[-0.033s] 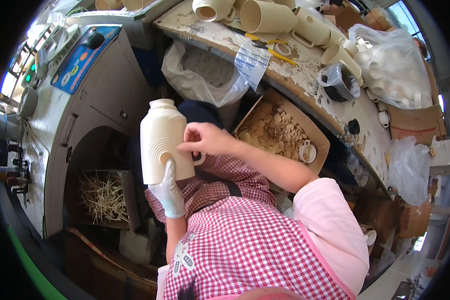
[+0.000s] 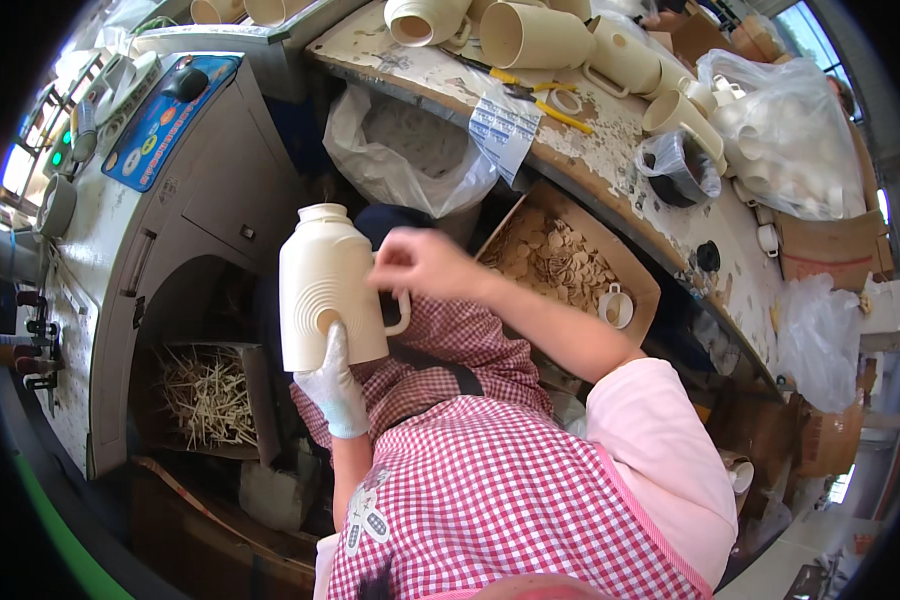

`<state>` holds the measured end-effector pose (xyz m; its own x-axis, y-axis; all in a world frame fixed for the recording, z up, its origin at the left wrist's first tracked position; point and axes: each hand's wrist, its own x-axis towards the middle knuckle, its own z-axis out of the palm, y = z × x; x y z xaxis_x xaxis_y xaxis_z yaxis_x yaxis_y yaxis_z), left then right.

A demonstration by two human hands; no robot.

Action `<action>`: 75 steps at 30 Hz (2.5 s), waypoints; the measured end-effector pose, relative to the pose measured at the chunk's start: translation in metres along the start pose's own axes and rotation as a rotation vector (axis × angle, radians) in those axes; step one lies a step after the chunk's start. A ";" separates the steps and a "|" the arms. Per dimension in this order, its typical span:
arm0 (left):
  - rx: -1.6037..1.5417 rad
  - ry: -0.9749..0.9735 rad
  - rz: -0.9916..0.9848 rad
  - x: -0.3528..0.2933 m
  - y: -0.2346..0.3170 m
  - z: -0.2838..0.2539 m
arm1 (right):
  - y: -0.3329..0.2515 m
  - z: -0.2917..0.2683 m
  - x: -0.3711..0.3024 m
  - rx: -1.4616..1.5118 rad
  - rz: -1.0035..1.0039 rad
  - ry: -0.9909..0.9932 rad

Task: The person repeatedly picks up beige ceramic pitchers, uses a small tool to scrape or smooth the interior and rim, and places them on a nearby surface. The person also handles small wooden sticks and occasionally wipes the pitcher surfaces by hand.

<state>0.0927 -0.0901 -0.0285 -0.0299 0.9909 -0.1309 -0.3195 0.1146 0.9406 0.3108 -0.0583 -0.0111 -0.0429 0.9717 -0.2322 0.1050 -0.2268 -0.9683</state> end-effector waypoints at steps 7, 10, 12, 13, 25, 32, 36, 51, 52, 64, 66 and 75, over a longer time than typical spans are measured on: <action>0.035 0.015 -0.027 0.014 0.015 0.015 | -0.049 -0.225 0.125 -1.425 -0.542 0.772; -0.189 -0.040 -0.143 0.010 0.032 0.011 | -0.051 -0.259 0.174 -1.690 -0.255 0.540; -0.305 -0.010 -0.256 0.008 0.044 0.004 | -0.054 -0.262 0.193 -1.739 -0.119 0.368; -0.307 0.029 -0.298 0.009 0.047 0.001 | -0.053 -0.263 0.197 -1.751 -0.159 0.352; -0.436 0.147 -0.412 0.012 0.050 -0.012 | -0.061 -0.253 0.162 -1.288 -0.673 0.308; -0.256 -0.090 -0.471 0.011 0.059 -0.007 | -0.087 -0.041 0.000 0.088 0.081 -0.341; -0.265 -0.024 -0.386 0.002 0.057 0.003 | -0.064 0.024 -0.021 -0.345 -0.354 -0.268; -0.156 -0.026 -0.408 -0.018 0.055 0.000 | -0.058 0.039 -0.052 -1.002 -0.559 -0.183; -0.126 -0.008 -0.396 -0.020 0.054 0.003 | -0.059 0.040 -0.056 -1.063 -0.552 -0.170; -0.093 -0.024 -0.369 -0.009 0.043 0.002 | -0.039 0.025 -0.038 -0.361 -0.457 -0.040; -0.215 -0.146 -0.359 -0.011 0.056 -0.017 | -0.054 0.010 -0.039 0.019 -0.019 0.137; -0.194 -0.162 -0.423 -0.015 0.059 -0.019 | -0.066 0.034 -0.057 -0.500 -0.307 -0.177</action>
<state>0.0567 -0.0994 0.0229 0.2834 0.8602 -0.4240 -0.4429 0.5096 0.7377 0.2729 -0.1015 0.0626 -0.3048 0.9524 -0.0025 0.5130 0.1620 -0.8430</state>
